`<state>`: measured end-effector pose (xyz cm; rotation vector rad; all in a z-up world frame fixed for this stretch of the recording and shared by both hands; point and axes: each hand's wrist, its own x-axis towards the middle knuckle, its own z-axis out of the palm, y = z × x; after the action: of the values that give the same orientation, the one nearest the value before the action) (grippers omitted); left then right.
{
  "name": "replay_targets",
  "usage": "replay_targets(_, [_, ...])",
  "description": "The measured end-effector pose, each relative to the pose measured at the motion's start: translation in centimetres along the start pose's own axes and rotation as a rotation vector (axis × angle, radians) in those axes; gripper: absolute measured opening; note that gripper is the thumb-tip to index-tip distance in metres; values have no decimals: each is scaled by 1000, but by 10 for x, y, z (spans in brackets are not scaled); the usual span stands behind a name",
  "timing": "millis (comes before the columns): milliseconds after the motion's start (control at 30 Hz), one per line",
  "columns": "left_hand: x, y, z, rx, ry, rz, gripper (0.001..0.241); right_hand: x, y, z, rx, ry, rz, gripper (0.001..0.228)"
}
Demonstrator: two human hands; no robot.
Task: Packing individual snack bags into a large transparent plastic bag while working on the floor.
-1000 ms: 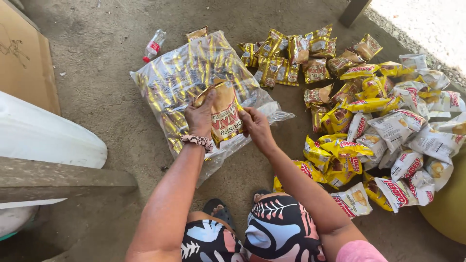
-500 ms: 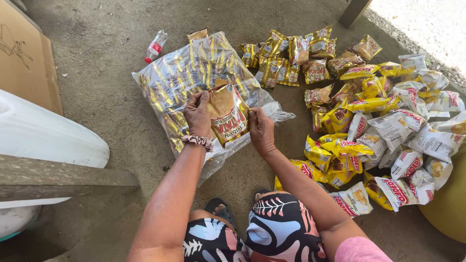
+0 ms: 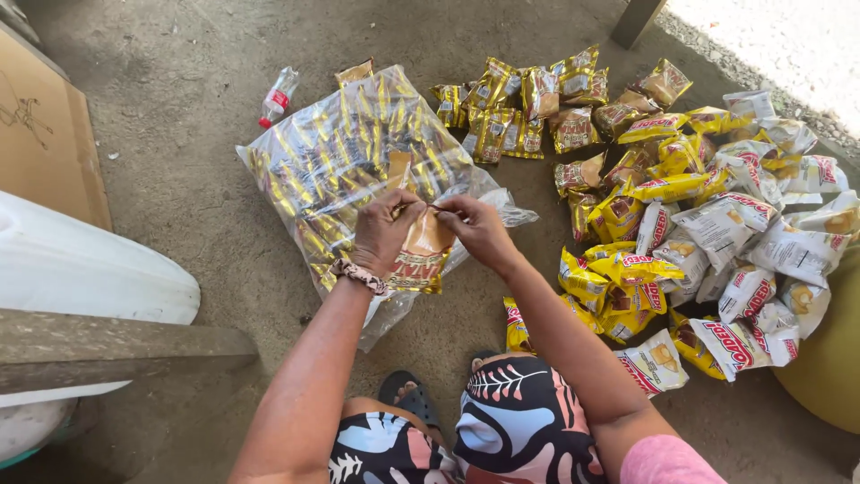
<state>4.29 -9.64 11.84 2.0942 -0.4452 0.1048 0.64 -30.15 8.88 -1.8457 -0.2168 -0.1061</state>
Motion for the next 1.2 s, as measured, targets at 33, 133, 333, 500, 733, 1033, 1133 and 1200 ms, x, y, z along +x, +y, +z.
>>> replay_targets(33, [0,2,-3,-1,4,-5,22,-3,18,1,0,-6,1,19])
replay_targets(133, [-2,-3,-8,-160,-112,-317,71,-12,58,1,232,169,118,14])
replay_targets(333, [2,-49,10,-550,-9,-681,137,-8,58,-9,742,394,333,9])
replay_targets(500, [1,-53,29,-722,-19,-721,105,-12,58,4,832,260,430,11])
replay_targets(733, [-4,-40,32,-776,250,-550,52,-15,48,8,296,223,254,26])
replay_targets(1033, [-18,-28,25,-631,111,-484,39,-10,25,1,559,228,308,24])
replay_targets(1133, [-22,-18,27,-545,36,-431,41,-13,55,7,653,333,434,20])
replay_targets(1200, [-23,-16,34,-614,26,-462,43,-12,86,13,994,445,371,17])
